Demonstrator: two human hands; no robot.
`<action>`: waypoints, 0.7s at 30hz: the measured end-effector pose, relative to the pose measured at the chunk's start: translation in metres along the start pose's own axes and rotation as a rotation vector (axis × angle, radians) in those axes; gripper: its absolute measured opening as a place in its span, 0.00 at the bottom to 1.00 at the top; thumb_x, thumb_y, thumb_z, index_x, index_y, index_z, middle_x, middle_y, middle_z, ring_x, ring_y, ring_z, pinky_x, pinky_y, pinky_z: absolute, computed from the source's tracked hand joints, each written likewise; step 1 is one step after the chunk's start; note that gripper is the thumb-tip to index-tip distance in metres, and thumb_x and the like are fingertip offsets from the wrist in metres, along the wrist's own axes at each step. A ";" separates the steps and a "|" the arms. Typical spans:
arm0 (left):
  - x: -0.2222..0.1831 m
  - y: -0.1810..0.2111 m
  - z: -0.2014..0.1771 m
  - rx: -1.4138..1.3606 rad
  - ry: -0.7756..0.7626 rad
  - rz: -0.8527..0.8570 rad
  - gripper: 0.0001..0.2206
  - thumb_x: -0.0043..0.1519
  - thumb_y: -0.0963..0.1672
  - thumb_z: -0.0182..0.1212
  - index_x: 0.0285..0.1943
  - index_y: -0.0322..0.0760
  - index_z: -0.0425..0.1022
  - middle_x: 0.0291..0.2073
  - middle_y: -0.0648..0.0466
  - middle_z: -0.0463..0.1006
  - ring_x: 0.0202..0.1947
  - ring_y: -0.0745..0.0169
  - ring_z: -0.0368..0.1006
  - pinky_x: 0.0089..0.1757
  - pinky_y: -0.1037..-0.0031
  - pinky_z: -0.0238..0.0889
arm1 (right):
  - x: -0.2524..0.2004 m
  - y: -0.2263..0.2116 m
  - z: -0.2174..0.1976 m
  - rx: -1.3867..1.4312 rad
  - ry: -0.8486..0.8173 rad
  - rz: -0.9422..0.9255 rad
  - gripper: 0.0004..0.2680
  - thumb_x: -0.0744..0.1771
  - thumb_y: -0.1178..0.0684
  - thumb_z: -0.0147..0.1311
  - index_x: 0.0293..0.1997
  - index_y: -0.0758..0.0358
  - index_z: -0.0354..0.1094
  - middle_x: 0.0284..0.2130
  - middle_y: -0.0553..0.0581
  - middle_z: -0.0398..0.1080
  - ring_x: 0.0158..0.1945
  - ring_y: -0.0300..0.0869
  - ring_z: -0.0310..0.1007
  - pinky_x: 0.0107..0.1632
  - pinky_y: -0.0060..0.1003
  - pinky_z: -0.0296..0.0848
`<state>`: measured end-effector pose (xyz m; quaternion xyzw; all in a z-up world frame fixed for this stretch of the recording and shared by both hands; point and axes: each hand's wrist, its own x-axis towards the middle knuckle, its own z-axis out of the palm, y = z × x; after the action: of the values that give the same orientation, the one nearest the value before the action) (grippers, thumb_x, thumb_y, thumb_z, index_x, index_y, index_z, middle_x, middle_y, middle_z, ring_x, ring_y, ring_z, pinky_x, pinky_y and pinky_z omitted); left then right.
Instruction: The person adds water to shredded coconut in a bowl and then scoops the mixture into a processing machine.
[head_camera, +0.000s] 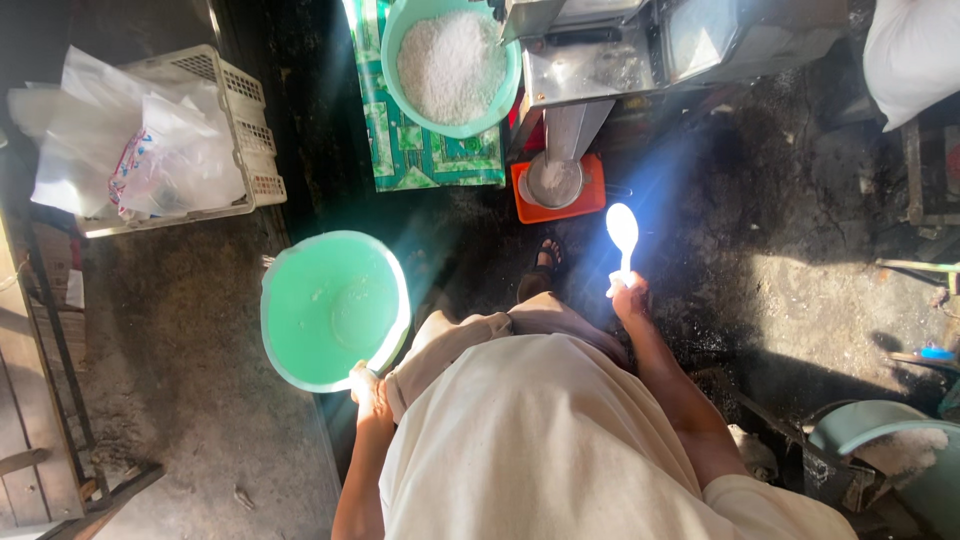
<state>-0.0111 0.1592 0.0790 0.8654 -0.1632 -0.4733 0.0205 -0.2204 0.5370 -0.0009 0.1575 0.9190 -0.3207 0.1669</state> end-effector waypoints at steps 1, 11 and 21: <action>0.021 -0.004 0.005 -0.164 0.086 0.031 0.37 0.53 0.46 0.69 0.67 0.20 0.54 0.55 0.37 0.70 0.53 0.50 0.75 0.45 0.64 0.77 | 0.005 0.001 0.002 0.004 -0.018 -0.022 0.08 0.65 0.49 0.55 0.36 0.63 0.74 0.23 0.59 0.74 0.40 0.55 0.77 0.48 0.44 0.72; 0.100 -0.015 0.004 -0.021 -0.178 0.006 0.10 0.58 0.49 0.50 0.29 0.50 0.77 0.23 0.58 0.81 0.24 0.55 0.75 0.29 0.73 0.64 | 0.000 0.003 0.013 0.061 -0.055 0.155 0.10 0.65 0.46 0.43 0.33 0.63 0.62 0.18 0.60 0.72 0.24 0.51 0.70 0.33 0.45 0.66; 0.105 -0.011 0.005 0.171 0.061 0.053 0.06 0.54 0.49 0.57 0.32 0.54 0.65 0.23 0.64 0.69 0.24 0.59 0.58 0.30 0.72 0.53 | -0.021 0.007 0.006 0.029 -0.136 0.163 0.13 0.68 0.45 0.38 0.41 0.65 0.65 0.28 0.65 0.76 0.39 0.63 0.73 0.44 0.52 0.67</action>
<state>0.0399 0.1383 -0.0109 0.8735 -0.2250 -0.4303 -0.0360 -0.1980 0.5349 -0.0007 0.2117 0.8850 -0.3292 0.2523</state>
